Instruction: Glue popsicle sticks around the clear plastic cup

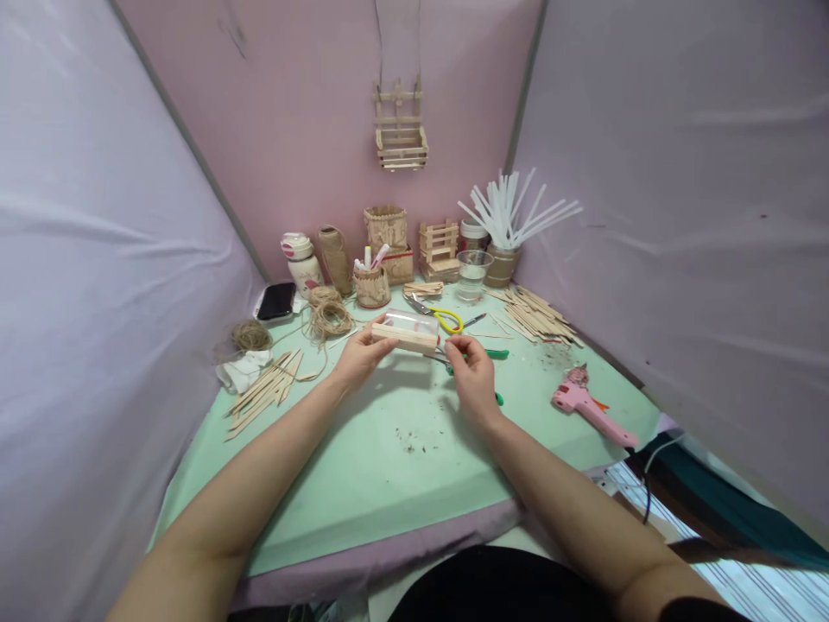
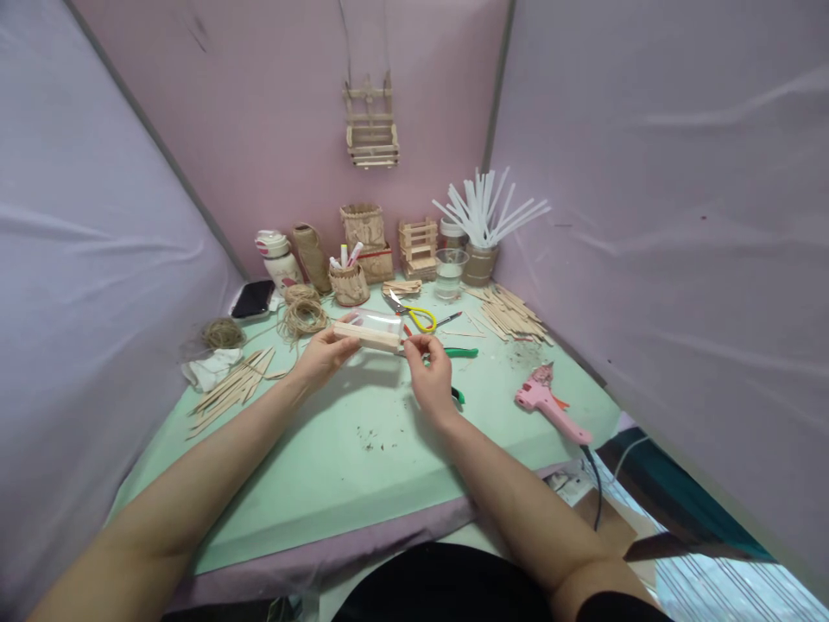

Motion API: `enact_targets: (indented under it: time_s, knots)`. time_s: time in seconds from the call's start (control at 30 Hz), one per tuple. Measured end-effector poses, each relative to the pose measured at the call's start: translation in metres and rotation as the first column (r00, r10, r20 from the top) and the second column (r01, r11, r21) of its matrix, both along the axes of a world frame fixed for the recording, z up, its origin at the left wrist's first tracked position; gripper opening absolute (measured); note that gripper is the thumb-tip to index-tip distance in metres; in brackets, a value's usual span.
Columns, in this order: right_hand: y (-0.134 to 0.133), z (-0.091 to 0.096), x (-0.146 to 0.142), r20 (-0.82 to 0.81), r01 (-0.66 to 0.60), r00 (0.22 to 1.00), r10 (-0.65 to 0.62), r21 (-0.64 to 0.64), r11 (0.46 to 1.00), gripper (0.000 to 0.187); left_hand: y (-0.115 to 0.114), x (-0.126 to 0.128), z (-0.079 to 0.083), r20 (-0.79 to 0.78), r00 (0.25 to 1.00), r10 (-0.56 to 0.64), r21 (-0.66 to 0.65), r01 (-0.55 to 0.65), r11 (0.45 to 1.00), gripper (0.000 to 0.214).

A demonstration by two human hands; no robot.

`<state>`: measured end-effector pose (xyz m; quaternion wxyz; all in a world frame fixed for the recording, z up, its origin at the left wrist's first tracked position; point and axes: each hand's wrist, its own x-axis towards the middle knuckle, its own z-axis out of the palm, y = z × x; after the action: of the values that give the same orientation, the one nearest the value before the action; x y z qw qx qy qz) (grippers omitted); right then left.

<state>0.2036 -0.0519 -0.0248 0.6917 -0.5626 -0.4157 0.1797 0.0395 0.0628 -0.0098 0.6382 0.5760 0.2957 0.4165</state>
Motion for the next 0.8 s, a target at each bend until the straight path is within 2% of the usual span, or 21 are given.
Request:
enact_targets:
  time_s: [0.1,0.33,0.43,0.53,0.67,0.73,0.8]
  knots:
    - [0.005,-0.002,0.003,-0.177,-0.131,0.977,0.122,-0.045,0.990,0.027,0.000,0.002,-0.002,0.061,0.998,-0.001,-0.118,0.008,0.993,0.052]
    - [0.012,-0.012,0.005,-0.259,-0.118,0.961,0.097,-0.068,0.991,0.039,-0.011,0.008,-0.003,0.114,0.992,-0.048,-0.280,0.079,0.957,0.052]
    - [0.012,-0.012,0.005,-0.350,-0.204,0.921,0.170,-0.063,0.977,0.046,-0.015,0.009,0.001,0.120,0.991,-0.056,-0.311,0.091,0.946,0.048]
    - [0.010,-0.008,0.003,-0.433,-0.285,0.870,0.235,-0.052,0.957,0.046,-0.018,0.009,0.001,0.114,0.992,-0.060,-0.318,0.093,0.944,0.049]
    - [0.007,-0.004,0.002,-0.454,-0.287,0.860,0.234,-0.050,0.957,0.040,-0.015,0.009,-0.002,0.086,0.994,-0.070,-0.289,0.092,0.953,0.050]
    - [0.008,-0.004,0.001,-0.438,-0.286,0.867,0.240,-0.042,0.957,0.038,-0.010,0.005,0.002,0.048,0.995,-0.090,-0.235,0.099,0.967,0.056]
    - [0.009,-0.006,0.001,-0.416,-0.283,0.875,0.249,-0.023,0.959,0.038,-0.005,-0.004,0.015,-0.048,0.990,-0.131,-0.105,0.125,0.987,0.057]
